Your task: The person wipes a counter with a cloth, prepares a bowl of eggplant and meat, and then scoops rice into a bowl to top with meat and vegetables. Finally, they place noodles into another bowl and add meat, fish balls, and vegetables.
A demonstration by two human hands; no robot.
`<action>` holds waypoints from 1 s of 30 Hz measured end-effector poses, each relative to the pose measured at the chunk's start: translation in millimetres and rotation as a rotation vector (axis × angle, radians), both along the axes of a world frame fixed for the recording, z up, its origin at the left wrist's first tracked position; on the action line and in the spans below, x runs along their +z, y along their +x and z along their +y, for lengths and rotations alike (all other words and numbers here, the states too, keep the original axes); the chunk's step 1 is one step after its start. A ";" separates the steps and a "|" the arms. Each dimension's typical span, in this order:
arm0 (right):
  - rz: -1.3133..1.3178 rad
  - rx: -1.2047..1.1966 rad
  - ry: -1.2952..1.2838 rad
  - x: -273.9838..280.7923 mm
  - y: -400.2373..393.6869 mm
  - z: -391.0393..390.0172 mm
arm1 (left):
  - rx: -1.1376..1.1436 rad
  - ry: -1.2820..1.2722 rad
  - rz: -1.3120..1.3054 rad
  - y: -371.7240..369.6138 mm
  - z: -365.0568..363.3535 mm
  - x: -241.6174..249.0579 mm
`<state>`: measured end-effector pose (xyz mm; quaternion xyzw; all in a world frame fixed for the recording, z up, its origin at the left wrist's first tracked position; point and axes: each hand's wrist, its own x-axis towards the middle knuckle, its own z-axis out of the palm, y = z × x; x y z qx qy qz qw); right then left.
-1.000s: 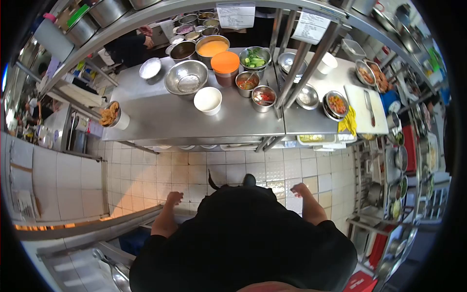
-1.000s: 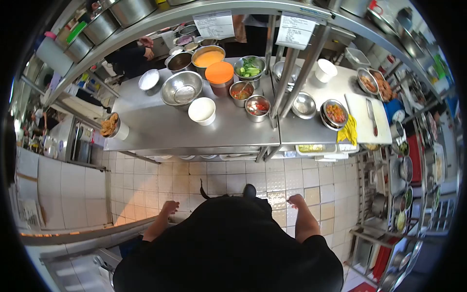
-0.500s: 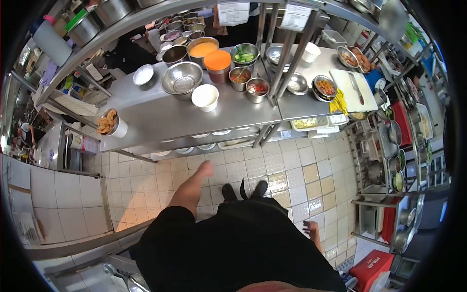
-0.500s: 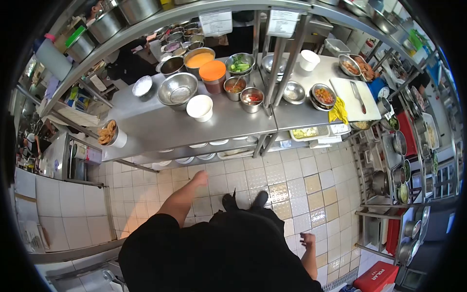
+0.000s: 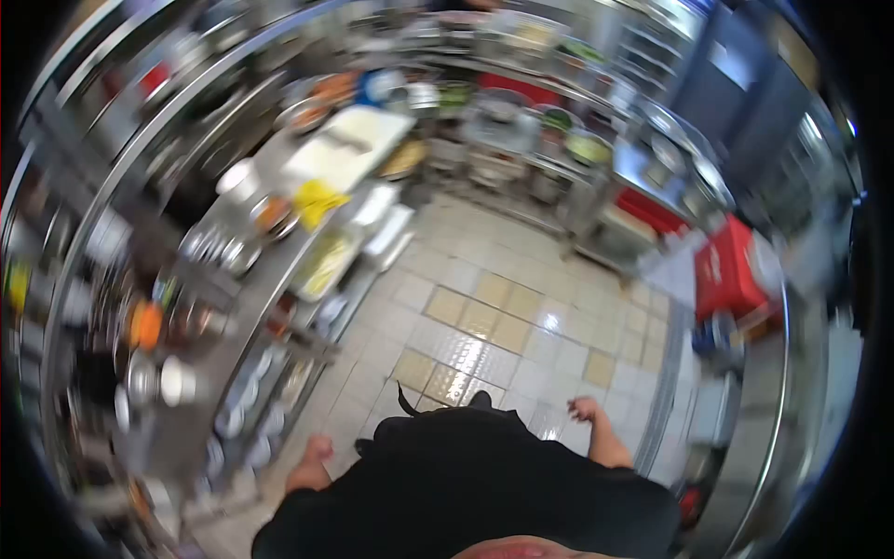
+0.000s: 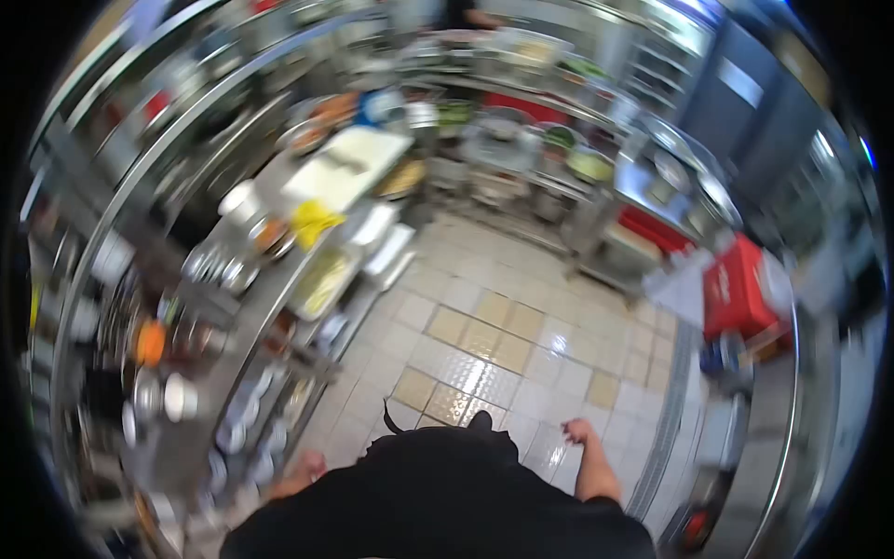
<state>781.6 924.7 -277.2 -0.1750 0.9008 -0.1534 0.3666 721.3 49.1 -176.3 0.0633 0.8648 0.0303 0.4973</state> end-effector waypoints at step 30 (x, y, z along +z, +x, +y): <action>0.705 -1.415 -0.576 397.3 -412.7 504.4 | -0.022 1.103 0.497 -691.1 1140.7 189.1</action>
